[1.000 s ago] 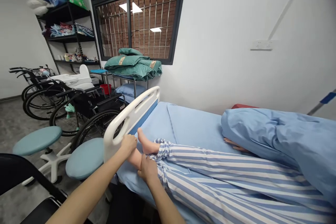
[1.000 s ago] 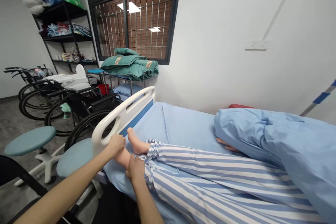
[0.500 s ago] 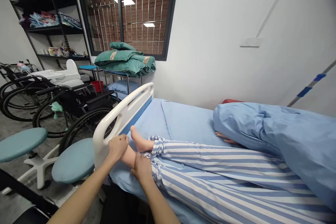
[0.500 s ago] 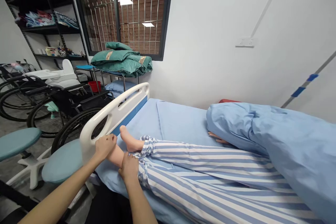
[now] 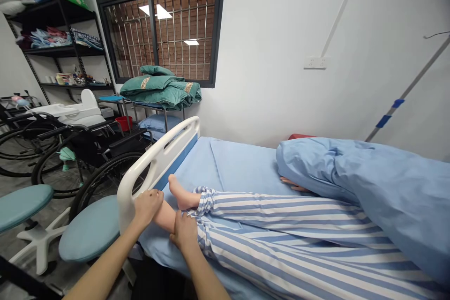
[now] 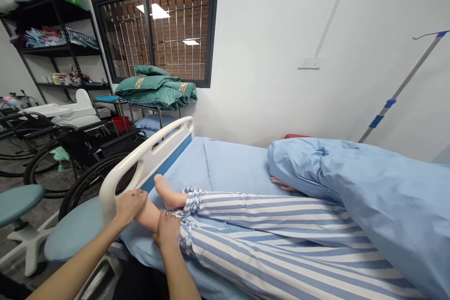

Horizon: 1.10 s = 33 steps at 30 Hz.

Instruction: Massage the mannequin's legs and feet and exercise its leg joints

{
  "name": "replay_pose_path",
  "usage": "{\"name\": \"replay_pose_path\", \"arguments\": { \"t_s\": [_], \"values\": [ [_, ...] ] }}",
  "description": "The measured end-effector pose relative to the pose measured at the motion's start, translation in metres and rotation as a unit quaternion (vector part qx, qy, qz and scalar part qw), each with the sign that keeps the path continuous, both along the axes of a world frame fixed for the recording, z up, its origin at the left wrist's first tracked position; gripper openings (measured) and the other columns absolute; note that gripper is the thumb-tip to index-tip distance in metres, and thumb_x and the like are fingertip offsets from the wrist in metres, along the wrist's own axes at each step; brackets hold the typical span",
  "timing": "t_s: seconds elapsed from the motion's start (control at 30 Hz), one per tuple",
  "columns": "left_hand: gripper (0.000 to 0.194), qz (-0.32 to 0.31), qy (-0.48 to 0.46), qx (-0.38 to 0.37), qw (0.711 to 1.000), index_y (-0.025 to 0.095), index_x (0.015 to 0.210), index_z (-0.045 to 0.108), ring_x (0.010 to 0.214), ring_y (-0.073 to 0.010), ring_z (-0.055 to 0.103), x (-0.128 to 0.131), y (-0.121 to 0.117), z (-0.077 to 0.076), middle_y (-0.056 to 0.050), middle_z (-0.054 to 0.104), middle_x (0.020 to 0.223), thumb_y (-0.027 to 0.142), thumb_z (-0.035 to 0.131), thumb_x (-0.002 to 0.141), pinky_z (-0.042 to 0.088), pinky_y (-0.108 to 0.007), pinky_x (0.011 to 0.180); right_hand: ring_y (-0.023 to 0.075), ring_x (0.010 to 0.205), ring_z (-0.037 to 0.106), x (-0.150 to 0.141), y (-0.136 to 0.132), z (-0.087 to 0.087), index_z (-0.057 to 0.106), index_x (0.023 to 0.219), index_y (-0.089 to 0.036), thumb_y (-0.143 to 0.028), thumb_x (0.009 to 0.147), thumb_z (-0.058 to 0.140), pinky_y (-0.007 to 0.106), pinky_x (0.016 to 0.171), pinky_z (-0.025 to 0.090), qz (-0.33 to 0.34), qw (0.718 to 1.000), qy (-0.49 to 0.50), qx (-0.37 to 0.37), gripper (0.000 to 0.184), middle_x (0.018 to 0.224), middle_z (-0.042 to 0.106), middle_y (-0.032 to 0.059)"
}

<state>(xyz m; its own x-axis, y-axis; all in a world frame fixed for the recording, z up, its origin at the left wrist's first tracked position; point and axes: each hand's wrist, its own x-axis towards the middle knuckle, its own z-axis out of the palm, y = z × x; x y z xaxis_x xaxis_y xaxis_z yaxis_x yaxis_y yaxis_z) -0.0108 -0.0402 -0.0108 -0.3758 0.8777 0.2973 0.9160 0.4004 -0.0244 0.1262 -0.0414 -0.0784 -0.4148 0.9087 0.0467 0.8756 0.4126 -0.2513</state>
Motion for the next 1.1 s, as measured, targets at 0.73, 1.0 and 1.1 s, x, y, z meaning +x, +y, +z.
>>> {"name": "replay_pose_path", "arguments": {
  "t_s": [0.73, 1.0, 1.1],
  "values": [
    [0.034, -0.122, 0.048, -0.184, 0.974, 0.013, 0.093, 0.067, 0.091, -0.0257, 0.06, 0.004, 0.04, 0.021, -0.019, 0.065, 0.093, 0.028, 0.039, 0.08, 0.042, -0.037, 0.079, 0.029, 0.083, 0.059, 0.001, 0.002, -0.006, 0.05, 0.101, -0.015, -0.036, 0.055, 0.072, 0.041, 0.072, 0.044, 0.007, 1.0, 0.003, 0.028, 0.056, 0.09, 0.06, 0.013],
    [0.041, -0.02, 0.025, -0.041, 0.999, 0.011, 0.084, 0.066, 0.079, -0.028, 0.062, 0.003, 0.019, 0.009, -0.016, 0.066, 0.084, 0.029, 0.029, 0.082, 0.044, -0.037, 0.067, 0.0284, 0.086, 0.059, 0.001, 0.0, 0.0, 0.049, 0.101, -0.016, -0.035, 0.055, 0.072, 0.039, 0.073, 0.044, 0.0, 1.0, -0.006, 0.008, 0.055, 0.092, 0.06, 0.0133],
    [0.042, 0.022, -0.011, 0.01, 1.0, 0.015, 0.083, 0.066, 0.079, -0.0264, 0.062, 0.004, 0.01, 0.003, -0.014, 0.067, 0.083, 0.032, 0.028, 0.083, 0.043, -0.035, 0.067, 0.0287, 0.086, 0.059, 0.001, -0.001, -0.001, 0.049, 0.1, -0.016, -0.034, 0.056, 0.071, 0.039, 0.072, 0.044, -0.002, 1.0, 0.0, 0.011, 0.053, 0.092, 0.06, 0.0128]
  ]
}}
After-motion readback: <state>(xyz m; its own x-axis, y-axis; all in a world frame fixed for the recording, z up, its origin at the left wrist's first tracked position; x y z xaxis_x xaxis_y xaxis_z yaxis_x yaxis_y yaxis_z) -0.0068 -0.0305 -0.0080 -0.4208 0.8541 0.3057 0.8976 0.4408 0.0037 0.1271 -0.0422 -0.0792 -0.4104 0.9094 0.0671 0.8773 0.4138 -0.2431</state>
